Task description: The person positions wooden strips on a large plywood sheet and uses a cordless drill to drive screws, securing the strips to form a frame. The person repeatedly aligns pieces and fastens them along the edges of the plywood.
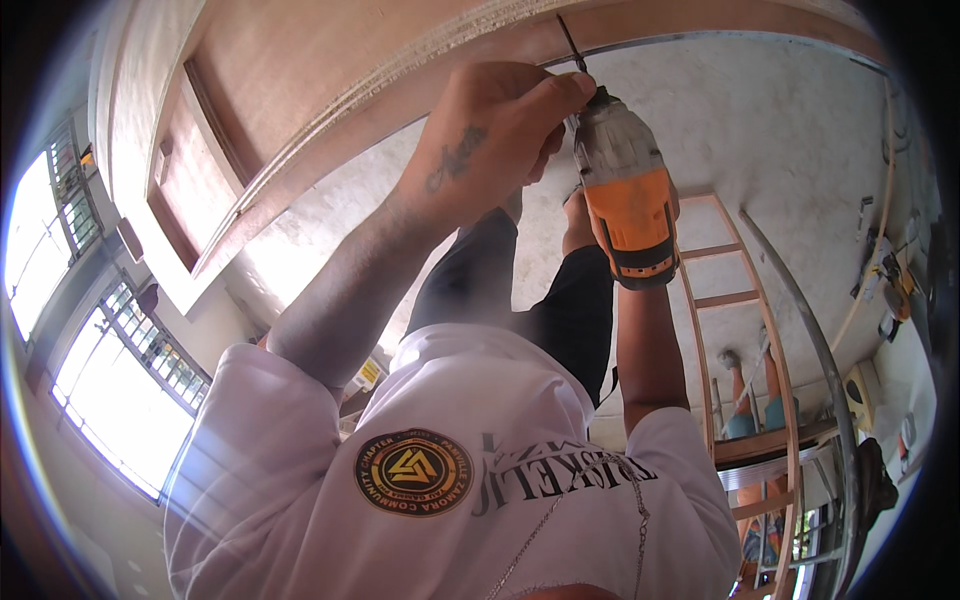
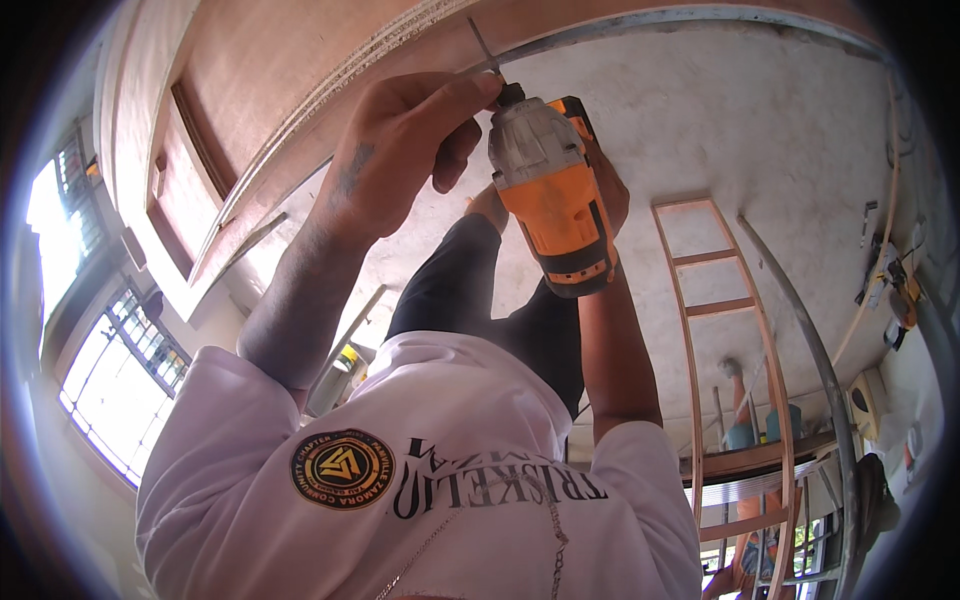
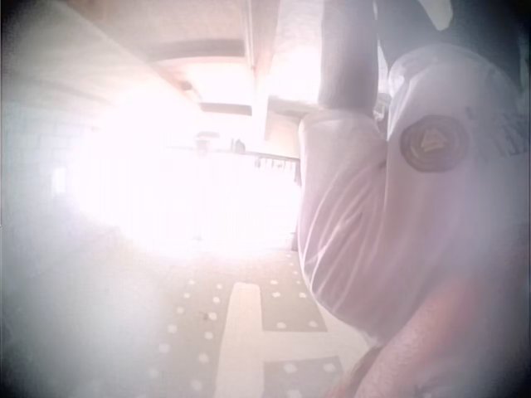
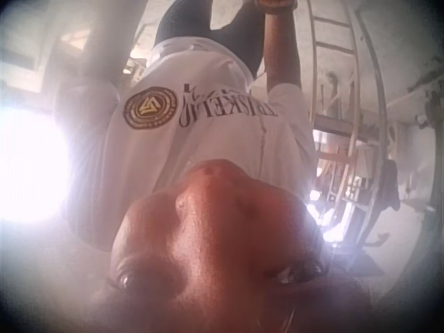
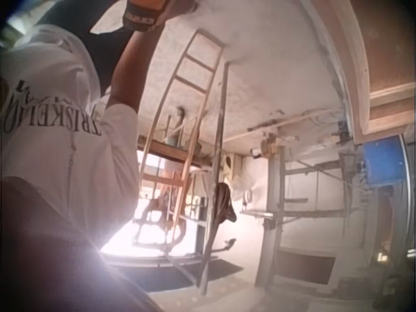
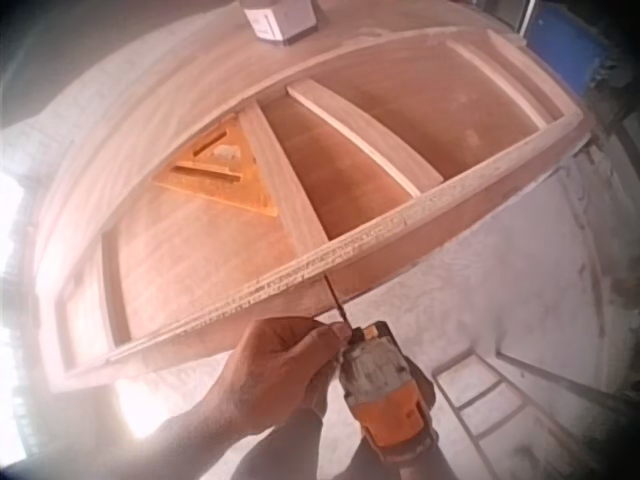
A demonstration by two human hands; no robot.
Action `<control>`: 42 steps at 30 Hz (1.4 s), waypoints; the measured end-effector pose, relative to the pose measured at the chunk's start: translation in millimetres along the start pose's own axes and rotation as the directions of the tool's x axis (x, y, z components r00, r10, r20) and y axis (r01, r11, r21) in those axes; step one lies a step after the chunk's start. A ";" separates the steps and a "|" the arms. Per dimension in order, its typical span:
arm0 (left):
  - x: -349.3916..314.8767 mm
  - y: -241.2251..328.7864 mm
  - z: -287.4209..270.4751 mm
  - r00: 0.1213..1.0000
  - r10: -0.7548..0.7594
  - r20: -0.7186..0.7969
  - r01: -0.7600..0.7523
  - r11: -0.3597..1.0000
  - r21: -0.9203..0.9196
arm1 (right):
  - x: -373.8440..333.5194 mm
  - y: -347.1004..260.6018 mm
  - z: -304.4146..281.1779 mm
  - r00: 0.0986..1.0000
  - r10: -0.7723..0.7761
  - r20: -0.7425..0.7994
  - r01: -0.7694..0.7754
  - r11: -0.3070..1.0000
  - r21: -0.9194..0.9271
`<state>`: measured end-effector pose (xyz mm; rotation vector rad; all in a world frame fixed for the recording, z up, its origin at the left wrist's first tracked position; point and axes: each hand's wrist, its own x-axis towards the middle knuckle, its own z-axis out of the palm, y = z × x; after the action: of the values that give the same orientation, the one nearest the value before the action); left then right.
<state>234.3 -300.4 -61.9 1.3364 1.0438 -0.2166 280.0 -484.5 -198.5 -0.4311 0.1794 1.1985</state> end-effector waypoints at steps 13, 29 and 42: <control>88.7 71.7 -114.3 0.394 0.770 0.502 -0.710 -0.091 0.698 | -9.2 7.3 -36.2 0.961 0.037 -0.274 -0.096 0.973 -0.208; 185.3 71.3 -195.2 0.380 0.923 -0.055 -0.225 0.150 0.963 | -10.4 -0.9 -27.2 0.837 -0.381 0.392 0.286 -0.307 -0.908; 180.7 75.5 -180.7 0.389 0.919 -0.066 -0.179 0.145 0.973 | -14.5 4.0 -26.3 0.978 -0.174 -0.112 -0.070 0.229 -0.971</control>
<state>296.7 -47.5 -118.1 2.9652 0.7900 0.5984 273.5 -506.8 -218.1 -1.7113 -0.5043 1.0597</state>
